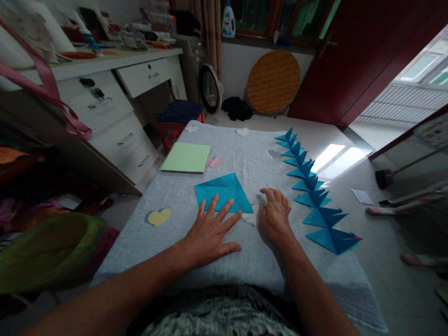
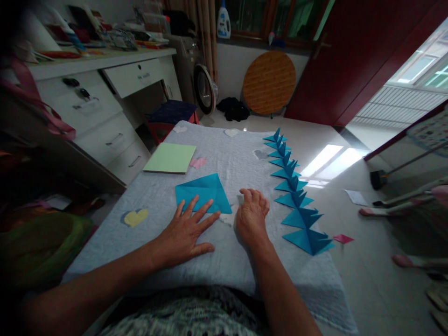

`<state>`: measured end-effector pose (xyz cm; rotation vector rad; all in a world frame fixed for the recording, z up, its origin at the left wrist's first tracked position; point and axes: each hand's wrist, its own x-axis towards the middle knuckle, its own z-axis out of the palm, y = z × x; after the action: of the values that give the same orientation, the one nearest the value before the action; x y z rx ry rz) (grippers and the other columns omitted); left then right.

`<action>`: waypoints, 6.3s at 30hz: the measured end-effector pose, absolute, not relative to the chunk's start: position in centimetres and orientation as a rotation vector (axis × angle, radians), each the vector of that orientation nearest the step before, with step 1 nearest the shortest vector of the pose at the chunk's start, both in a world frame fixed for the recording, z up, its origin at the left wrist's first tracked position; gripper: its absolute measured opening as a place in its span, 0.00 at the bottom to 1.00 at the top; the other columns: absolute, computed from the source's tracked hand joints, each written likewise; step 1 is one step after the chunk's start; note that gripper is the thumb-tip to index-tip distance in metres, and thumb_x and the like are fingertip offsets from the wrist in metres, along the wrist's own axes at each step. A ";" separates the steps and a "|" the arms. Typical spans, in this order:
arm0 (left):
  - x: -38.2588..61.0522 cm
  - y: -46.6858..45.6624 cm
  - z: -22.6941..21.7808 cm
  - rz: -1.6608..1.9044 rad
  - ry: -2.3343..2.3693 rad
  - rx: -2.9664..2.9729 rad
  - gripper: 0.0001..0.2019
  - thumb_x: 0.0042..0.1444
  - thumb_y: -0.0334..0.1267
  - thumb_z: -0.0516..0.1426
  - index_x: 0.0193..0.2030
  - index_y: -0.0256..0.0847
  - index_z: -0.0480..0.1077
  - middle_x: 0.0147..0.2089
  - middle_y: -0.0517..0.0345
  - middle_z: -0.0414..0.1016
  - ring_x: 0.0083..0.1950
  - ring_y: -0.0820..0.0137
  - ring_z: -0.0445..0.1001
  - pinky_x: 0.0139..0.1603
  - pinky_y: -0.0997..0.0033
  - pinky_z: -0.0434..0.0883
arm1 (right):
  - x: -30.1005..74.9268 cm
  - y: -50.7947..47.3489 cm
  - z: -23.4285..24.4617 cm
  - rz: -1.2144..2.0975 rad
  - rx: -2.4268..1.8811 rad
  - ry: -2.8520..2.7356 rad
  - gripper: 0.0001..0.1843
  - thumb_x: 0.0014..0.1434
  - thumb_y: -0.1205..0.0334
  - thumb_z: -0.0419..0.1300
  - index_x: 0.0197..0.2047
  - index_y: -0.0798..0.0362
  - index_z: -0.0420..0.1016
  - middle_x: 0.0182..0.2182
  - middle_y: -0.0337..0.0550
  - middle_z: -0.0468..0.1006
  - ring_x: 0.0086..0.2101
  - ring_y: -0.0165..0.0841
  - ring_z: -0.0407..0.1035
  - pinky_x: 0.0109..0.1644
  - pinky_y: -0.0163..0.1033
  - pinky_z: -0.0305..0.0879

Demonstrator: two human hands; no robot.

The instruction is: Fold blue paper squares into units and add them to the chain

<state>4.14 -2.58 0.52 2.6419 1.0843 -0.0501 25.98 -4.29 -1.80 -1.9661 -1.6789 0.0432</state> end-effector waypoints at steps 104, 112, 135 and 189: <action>0.8 3.1 1.0 0.648 1.221 2.044 0.21 0.53 0.28 0.49 0.50 0.38 0.76 0.46 0.50 0.71 0.50 0.62 0.73 0.57 0.57 0.72 | 23.9 -4.2 -0.8 0.110 -1.547 -1.916 0.14 0.55 0.78 0.55 0.34 0.51 0.74 0.44 0.48 0.75 0.48 0.42 0.63 0.55 0.49 0.64; -0.3 1.4 0.8 0.669 1.080 2.826 0.29 0.51 0.23 0.55 0.62 0.43 0.68 0.75 0.46 0.47 0.73 0.47 0.48 0.70 0.41 0.54 | 24.1 -4.0 -1.1 0.156 -1.553 -1.906 0.12 0.53 0.78 0.55 0.33 0.51 0.71 0.43 0.48 0.75 0.47 0.42 0.64 0.52 0.47 0.65; 1.3 2.2 2.2 0.494 1.125 2.275 0.07 0.62 0.39 0.54 0.35 0.40 0.70 0.28 0.61 0.73 0.30 0.70 0.71 0.34 0.72 0.62 | 24.8 -4.2 -1.3 0.268 -1.705 -1.879 0.08 0.60 0.69 0.59 0.35 0.50 0.79 0.41 0.44 0.80 0.45 0.40 0.69 0.54 0.49 0.55; 3.4 3.9 1.1 0.187 1.538 2.446 0.14 0.65 0.39 0.51 0.30 0.39 0.73 0.36 0.50 0.73 0.42 0.60 0.73 0.46 0.63 0.66 | 24.4 -3.4 -1.7 0.253 -1.882 -1.684 0.09 0.57 0.67 0.60 0.25 0.51 0.74 0.42 0.46 0.76 0.47 0.43 0.65 0.51 0.48 0.57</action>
<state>3.41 3.85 1.05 2.4460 1.5380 0.1872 24.35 -3.44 -1.72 -1.8817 -1.6844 0.2532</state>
